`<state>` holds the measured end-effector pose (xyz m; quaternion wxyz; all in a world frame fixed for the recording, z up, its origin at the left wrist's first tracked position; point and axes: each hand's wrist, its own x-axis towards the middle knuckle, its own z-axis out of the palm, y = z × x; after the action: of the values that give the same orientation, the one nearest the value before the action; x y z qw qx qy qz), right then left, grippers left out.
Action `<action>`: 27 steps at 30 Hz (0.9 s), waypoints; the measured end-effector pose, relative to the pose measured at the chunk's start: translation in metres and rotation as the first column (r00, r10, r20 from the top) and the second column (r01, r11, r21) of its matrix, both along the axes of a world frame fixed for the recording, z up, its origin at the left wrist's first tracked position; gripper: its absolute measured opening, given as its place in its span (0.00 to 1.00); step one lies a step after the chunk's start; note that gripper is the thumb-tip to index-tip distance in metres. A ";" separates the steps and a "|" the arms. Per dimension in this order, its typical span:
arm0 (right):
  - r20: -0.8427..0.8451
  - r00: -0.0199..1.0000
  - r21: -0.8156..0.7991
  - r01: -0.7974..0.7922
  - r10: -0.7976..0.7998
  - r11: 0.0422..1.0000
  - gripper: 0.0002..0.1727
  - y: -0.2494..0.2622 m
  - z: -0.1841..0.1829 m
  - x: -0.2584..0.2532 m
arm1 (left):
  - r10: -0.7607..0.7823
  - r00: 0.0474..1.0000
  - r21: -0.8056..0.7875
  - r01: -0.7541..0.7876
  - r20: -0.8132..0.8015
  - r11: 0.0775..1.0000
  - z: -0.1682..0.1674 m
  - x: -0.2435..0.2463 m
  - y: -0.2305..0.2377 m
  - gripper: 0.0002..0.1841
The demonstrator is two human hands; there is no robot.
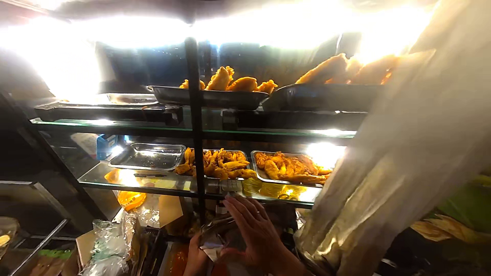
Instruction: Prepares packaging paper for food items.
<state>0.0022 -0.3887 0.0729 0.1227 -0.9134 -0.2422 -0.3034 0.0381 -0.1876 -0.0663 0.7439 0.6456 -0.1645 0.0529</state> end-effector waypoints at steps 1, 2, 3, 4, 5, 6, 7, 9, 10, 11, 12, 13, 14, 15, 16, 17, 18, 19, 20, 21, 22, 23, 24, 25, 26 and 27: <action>-0.021 1.000 -0.027 -0.011 0.011 1.000 0.64 -0.002 -0.006 0.001 | -0.014 1.000 0.009 0.014 0.011 1.000 0.001 -0.002 0.001 0.28; -0.061 0.998 -0.062 -0.015 0.011 0.998 0.67 -0.004 -0.011 0.002 | -0.017 1.000 0.024 0.016 0.018 1.000 0.002 -0.003 0.001 0.25; -0.083 0.997 -0.073 -0.015 0.009 0.997 0.69 -0.006 -0.011 0.000 | -0.008 1.000 0.047 0.007 0.016 0.999 0.002 -0.005 0.001 0.23; -0.057 0.998 -0.040 -0.012 0.010 0.999 0.70 -0.007 -0.004 0.000 | 0.000 1.000 0.058 -0.001 0.013 0.998 0.004 -0.003 0.001 0.22; 0.003 1.000 -0.004 0.001 -0.001 1.000 0.70 -0.008 0.002 0.000 | 0.005 1.000 0.062 -0.006 0.012 0.998 0.006 -0.001 0.002 0.21; 0.038 0.999 0.004 0.015 -0.015 1.000 0.70 -0.009 0.004 0.000 | 0.005 1.000 0.063 -0.005 0.011 0.998 0.006 0.000 0.003 0.21; 0.019 1.000 -0.028 0.023 -0.023 0.999 0.71 -0.010 -0.001 0.002 | 0.002 1.000 0.059 -0.003 0.014 0.998 0.006 0.001 0.004 0.21; -0.049 0.998 -0.114 0.041 -0.047 0.993 0.71 -0.009 -0.013 0.002 | -0.015 1.000 0.053 0.014 0.013 0.998 0.002 -0.003 0.004 0.22; -0.045 0.998 -0.099 0.044 -0.048 0.994 0.71 -0.008 -0.010 0.002 | -0.022 1.000 0.046 0.021 0.020 0.999 0.002 -0.003 0.004 0.23; 0.010 0.999 -0.057 0.043 -0.043 0.997 0.70 -0.006 -0.005 0.002 | -0.025 0.999 0.033 0.024 0.036 0.999 0.001 -0.001 0.004 0.23; 0.045 0.998 -0.033 0.041 -0.040 0.999 0.70 -0.002 -0.004 0.002 | -0.028 0.999 0.029 0.026 0.047 0.999 0.001 0.001 0.005 0.24; 0.031 0.999 -0.040 0.028 -0.027 0.999 0.70 0.003 -0.008 0.002 | -0.029 0.999 0.035 0.027 0.044 0.999 0.001 0.001 0.007 0.26; -0.020 1.000 -0.072 0.018 -0.019 0.997 0.71 0.007 -0.015 0.002 | -0.029 0.999 0.049 0.028 0.022 0.998 0.001 -0.002 0.009 0.27; -0.055 0.998 -0.089 0.011 -0.016 0.996 0.72 0.010 -0.016 -0.001 | -0.024 1.000 0.064 0.025 -0.014 0.998 0.002 -0.006 0.009 0.28; -0.061 0.998 -0.073 0.006 -0.010 0.997 0.71 0.011 -0.009 -0.001 | -0.012 0.999 0.062 0.014 -0.031 0.998 0.003 -0.005 0.008 0.28; -0.026 1.000 -0.044 0.007 -0.009 0.999 0.70 0.011 0.000 0.000 | -0.012 0.999 0.060 0.014 -0.041 0.998 0.004 -0.004 0.009 0.29; 0.005 1.000 -0.029 0.010 -0.010 1.000 0.69 0.011 0.001 0.001 | -0.016 0.999 0.072 0.019 -0.043 0.997 0.006 -0.003 0.011 0.30; -0.019 1.000 -0.041 -0.003 0.002 0.999 0.69 0.009 -0.004 0.003 | -0.017 0.999 0.082 0.020 -0.032 0.996 0.006 -0.002 0.011 0.30; -0.074 0.997 -0.071 -0.013 0.008 0.997 0.68 0.006 -0.012 0.004 | -0.018 1.000 0.096 0.020 -0.022 0.995 0.006 -0.004 0.011 0.28; -0.127 0.992 -0.080 -0.018 0.008 0.997 0.66 0.001 -0.014 0.003 | -0.028 1.000 0.100 0.028 -0.010 0.995 0.006 -0.005 0.011 0.27; -0.145 0.989 -0.062 -0.015 0.006 0.998 0.64 -0.005 -0.005 0.005 | -0.034 0.999 0.095 0.032 0.011 0.995 0.008 -0.002 0.009 0.25; -0.134 0.991 -0.029 0.013 -0.016 0.999 0.63 -0.013 0.008 0.006 | -0.037 0.999 0.093 0.033 0.040 0.995 0.010 0.002 0.008 0.24; -0.117 0.990 -0.019 0.071 -0.072 0.997 0.61 -0.024 0.017 0.003 | -0.039 0.998 0.096 0.034 0.054 0.995 0.008 0.002 0.008 0.25; -0.115 0.983 -0.023 0.140 -0.141 0.990 0.59 -0.040 0.023 0.003 | -0.034 0.998 0.094 0.028 0.062 0.995 0.007 0.002 0.008 0.25; -0.147 0.966 -0.035 0.208 -0.210 0.978 0.56 -0.060 0.025 0.005 | -0.022 0.998 0.094 0.016 0.064 0.995 0.006 0.004 0.007 0.24; -0.203 0.944 -0.034 0.257 -0.259 0.966 0.52 -0.081 0.021 0.008 | -0.017 0.998 0.091 0.012 0.058 0.996 0.007 0.006 0.008 0.23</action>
<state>0.0103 -0.4700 0.0936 0.1030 -0.9640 -0.1076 -0.2201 0.0440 -0.1800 -0.0596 0.7092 0.6755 -0.1931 0.0588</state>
